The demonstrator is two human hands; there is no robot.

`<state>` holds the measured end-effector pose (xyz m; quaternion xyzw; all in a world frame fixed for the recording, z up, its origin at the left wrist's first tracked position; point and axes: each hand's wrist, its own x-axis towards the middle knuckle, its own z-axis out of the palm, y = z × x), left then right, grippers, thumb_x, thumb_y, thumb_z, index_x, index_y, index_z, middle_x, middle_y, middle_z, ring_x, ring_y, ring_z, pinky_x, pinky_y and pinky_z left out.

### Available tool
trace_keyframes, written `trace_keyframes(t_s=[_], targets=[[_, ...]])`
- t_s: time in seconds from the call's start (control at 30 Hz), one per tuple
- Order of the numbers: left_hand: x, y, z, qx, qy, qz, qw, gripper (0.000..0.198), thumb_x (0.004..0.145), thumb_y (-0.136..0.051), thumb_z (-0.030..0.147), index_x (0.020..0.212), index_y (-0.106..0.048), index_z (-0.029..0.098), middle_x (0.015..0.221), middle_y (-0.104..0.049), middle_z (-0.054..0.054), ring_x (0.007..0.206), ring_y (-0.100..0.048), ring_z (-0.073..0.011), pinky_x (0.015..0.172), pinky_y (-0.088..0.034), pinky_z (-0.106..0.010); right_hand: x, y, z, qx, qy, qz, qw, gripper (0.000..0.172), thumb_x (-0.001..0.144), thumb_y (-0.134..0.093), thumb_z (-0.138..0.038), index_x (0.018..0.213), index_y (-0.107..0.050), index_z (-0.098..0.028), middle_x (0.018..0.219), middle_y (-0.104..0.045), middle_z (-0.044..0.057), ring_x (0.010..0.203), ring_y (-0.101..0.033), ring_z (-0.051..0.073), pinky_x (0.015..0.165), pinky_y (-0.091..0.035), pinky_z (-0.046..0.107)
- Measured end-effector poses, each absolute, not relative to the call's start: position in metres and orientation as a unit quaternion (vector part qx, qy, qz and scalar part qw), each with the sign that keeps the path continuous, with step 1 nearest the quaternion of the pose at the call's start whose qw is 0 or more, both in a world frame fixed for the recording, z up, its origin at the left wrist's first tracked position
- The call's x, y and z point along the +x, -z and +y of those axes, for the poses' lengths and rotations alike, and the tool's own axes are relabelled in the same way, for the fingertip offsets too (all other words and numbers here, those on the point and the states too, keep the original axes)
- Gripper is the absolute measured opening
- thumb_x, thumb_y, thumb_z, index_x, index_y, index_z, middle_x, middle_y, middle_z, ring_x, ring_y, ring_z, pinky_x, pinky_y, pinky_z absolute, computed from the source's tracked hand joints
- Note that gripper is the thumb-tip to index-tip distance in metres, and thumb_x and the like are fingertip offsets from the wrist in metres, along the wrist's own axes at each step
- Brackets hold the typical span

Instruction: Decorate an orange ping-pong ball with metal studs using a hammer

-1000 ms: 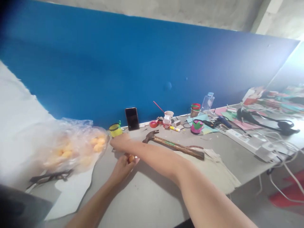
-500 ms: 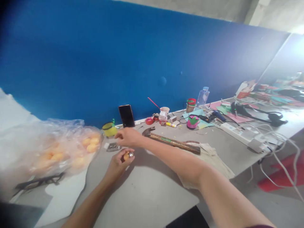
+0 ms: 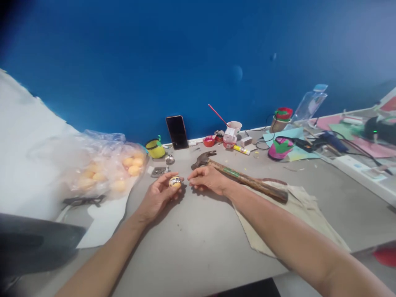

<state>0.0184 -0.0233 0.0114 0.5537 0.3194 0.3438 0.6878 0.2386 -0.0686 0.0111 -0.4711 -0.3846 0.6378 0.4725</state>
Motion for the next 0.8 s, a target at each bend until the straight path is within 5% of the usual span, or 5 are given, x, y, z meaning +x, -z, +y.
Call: trace_keyframes(t_s=[0.2, 0.63, 0.8], targets=[[0.018, -0.011, -0.025, 0.566, -0.321, 0.337, 0.68, 0.055, 0.072, -0.089, 0.032, 0.121, -0.068, 0.016, 0.088, -0.066, -0.001, 0.069, -0.056, -0.0094, 0.061, -0.049, -0.023, 0.241, -0.013, -0.069, -0.462, -0.644, -0.382, 0.476, 0.036, 0.062, -0.095, -0.034, 0.082, -0.074, -0.013, 0.076, -0.074, 0.005, 0.061, -0.062, 0.009, 0.053, -0.046, 0.018], [0.019, -0.019, -0.033, 0.614, -0.309, 0.373, 0.623, 0.053, 0.068, -0.087, 0.035, 0.114, -0.069, 0.017, 0.083, -0.065, 0.0, 0.067, -0.057, -0.0107, 0.061, -0.052, -0.024, 0.24, -0.007, -0.07, -0.466, -0.652, -0.368, 0.471, 0.028, 0.072, -0.088, -0.024, 0.096, -0.08, -0.012, 0.085, -0.076, 0.009, 0.067, -0.063, 0.01, 0.054, -0.05, 0.018], [0.02, -0.018, -0.035, 0.608, -0.316, 0.364, 0.631, 0.052, 0.074, -0.084, 0.036, 0.118, -0.064, 0.016, 0.084, -0.069, -0.002, 0.072, -0.064, -0.0138, 0.068, -0.055, -0.027, 0.238, -0.01, -0.074, -0.457, -0.667, -0.378, 0.451, 0.032, 0.068, -0.093, -0.032, 0.086, -0.076, -0.013, 0.086, -0.074, 0.007, 0.066, -0.062, 0.009, 0.055, -0.052, 0.018]])
